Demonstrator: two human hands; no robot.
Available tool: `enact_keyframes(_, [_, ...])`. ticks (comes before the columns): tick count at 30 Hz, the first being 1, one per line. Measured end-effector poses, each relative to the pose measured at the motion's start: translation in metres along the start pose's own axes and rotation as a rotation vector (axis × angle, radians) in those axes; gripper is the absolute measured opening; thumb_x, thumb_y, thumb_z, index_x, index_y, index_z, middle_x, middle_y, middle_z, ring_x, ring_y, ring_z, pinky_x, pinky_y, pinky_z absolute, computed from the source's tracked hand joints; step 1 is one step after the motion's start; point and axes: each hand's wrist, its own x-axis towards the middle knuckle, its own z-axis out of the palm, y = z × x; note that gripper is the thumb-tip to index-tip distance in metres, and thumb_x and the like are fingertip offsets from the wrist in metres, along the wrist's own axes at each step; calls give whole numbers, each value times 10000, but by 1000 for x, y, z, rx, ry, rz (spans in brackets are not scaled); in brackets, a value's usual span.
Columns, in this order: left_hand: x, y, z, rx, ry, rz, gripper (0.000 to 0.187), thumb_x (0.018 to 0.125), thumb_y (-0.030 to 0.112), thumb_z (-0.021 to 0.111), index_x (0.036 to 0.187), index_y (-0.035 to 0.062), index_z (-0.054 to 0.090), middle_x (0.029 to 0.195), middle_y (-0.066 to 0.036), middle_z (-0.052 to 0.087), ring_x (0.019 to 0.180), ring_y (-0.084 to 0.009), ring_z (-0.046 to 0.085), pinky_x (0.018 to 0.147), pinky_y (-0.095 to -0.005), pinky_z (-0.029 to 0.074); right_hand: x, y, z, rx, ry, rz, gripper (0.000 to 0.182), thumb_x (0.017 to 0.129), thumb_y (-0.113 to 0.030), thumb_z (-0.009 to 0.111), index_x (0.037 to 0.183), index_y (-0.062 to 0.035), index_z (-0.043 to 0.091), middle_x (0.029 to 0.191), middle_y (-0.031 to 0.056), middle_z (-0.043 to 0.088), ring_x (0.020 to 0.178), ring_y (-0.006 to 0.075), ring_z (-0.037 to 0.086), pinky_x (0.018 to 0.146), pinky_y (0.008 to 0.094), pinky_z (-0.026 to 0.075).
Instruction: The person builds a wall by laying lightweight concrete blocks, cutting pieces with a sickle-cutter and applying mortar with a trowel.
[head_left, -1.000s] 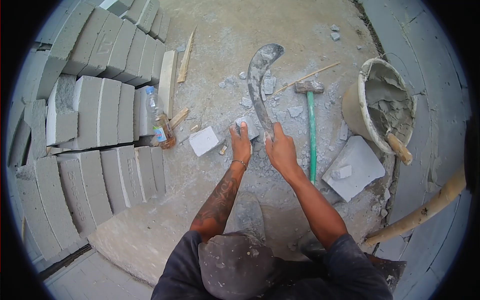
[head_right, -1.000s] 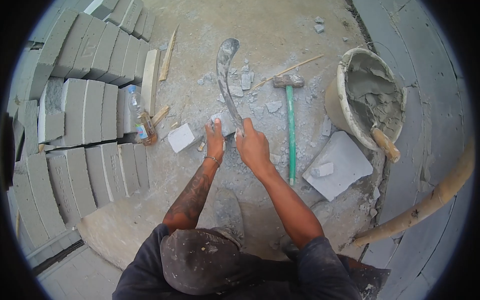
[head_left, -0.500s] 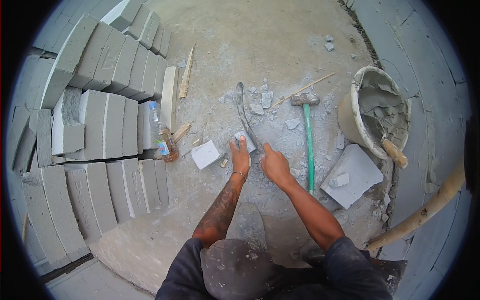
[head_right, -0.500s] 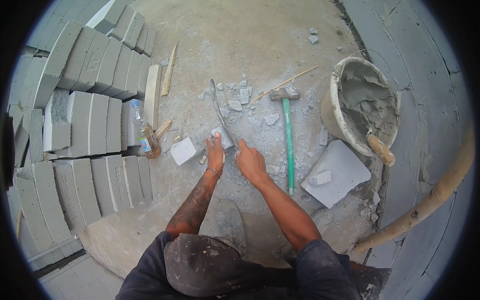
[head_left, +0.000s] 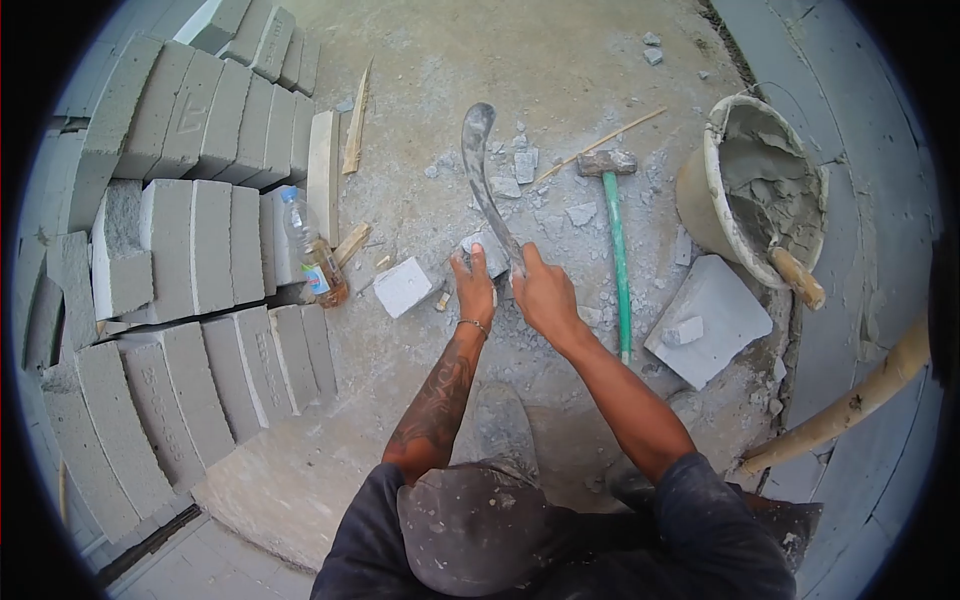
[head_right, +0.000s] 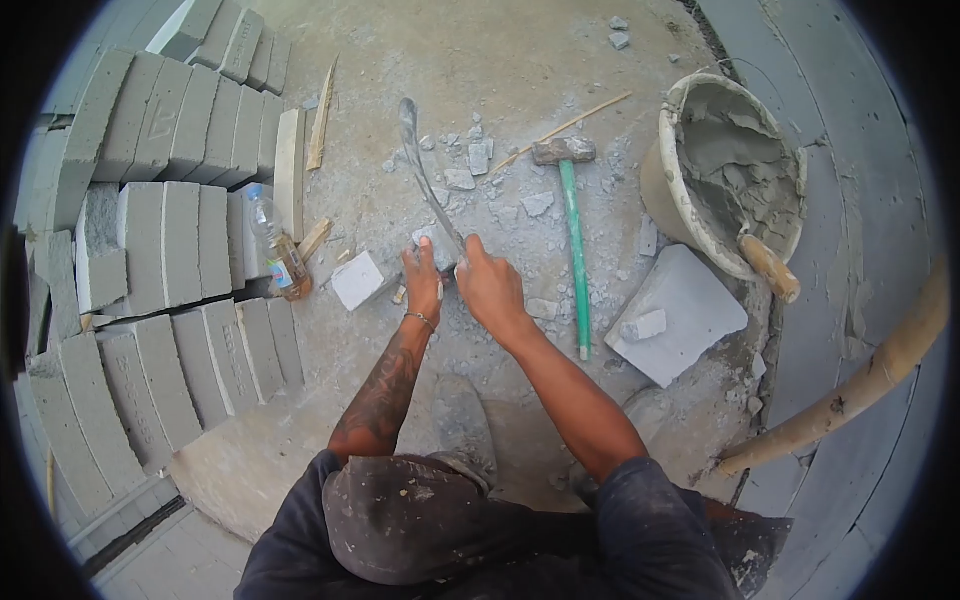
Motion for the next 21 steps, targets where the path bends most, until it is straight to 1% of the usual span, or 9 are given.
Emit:
enact_keyframes(2, [-2,8,1,-30,-42,-57,728,875,533,430,1333,1,234,1138,-169,456,776,-186,509,619,-296,447,8,27,21,-177,-94,-35,210,813,-131,525,956,-6,434,664,278,568,680,470,559,623,525,432])
enact_keyframes(3, [-1,14,6,-17,51,-45,753,866,547,437,1337,1,223,1182,-178,442,810,-194,517,643,-299,454,15,20,13,-171,-54,-48,210,813,-131,525,956,-6,434,664,278,568,680,470,559,623,525,432])
enact_keyframes(6, [-6,16,2,-51,-27,-45,769,860,553,443,1339,-4,215,1218,-190,427,849,-196,520,657,-295,457,9,13,2,-131,-105,-35,212,802,-119,526,951,0,434,665,277,569,670,468,559,612,521,433])
enact_keyframes(8, [-11,2,-3,-53,2,-70,752,861,549,446,1327,-3,238,1163,-173,452,839,-187,510,643,-289,451,4,0,-2,-35,-33,-24,226,801,-155,527,979,-35,455,715,268,584,708,460,575,651,520,450])
enact_keyframes(12, [1,18,4,-80,-1,24,730,862,546,446,1302,-9,268,1045,-132,466,780,-178,496,627,-303,453,18,32,19,-169,-128,10,231,798,-163,514,981,-31,462,745,280,587,739,458,577,681,534,441])
enact_keyframes(14, [-9,26,0,-32,-68,-94,733,882,522,436,1328,-25,239,1069,-141,478,779,-156,470,627,-277,418,14,20,3,-185,-148,0,224,793,-160,514,966,-23,472,764,278,593,750,452,582,692,527,448])
enact_keyframes(18, [-1,8,-4,-57,-52,-21,697,881,502,457,1308,-11,257,946,-105,494,692,-133,466,563,-263,417,4,27,17,-151,-145,47,220,795,-150,513,965,-13,492,785,271,600,770,437,591,708,509,457])
enact_keyframes(19, [0,13,-7,-66,-110,-58,726,871,494,473,1316,-31,240,1060,-177,483,781,-204,543,653,-299,478,14,28,15,-194,-126,21,208,798,-149,513,953,-11,497,775,269,601,765,434,592,706,503,458])
enact_keyframes(21, [3,21,-17,28,-144,10,692,875,434,497,1310,-46,252,1088,-191,485,821,-216,553,648,-301,491,17,31,5,-154,-123,38,193,798,-140,518,941,-10,502,812,264,601,802,423,589,704,490,463])
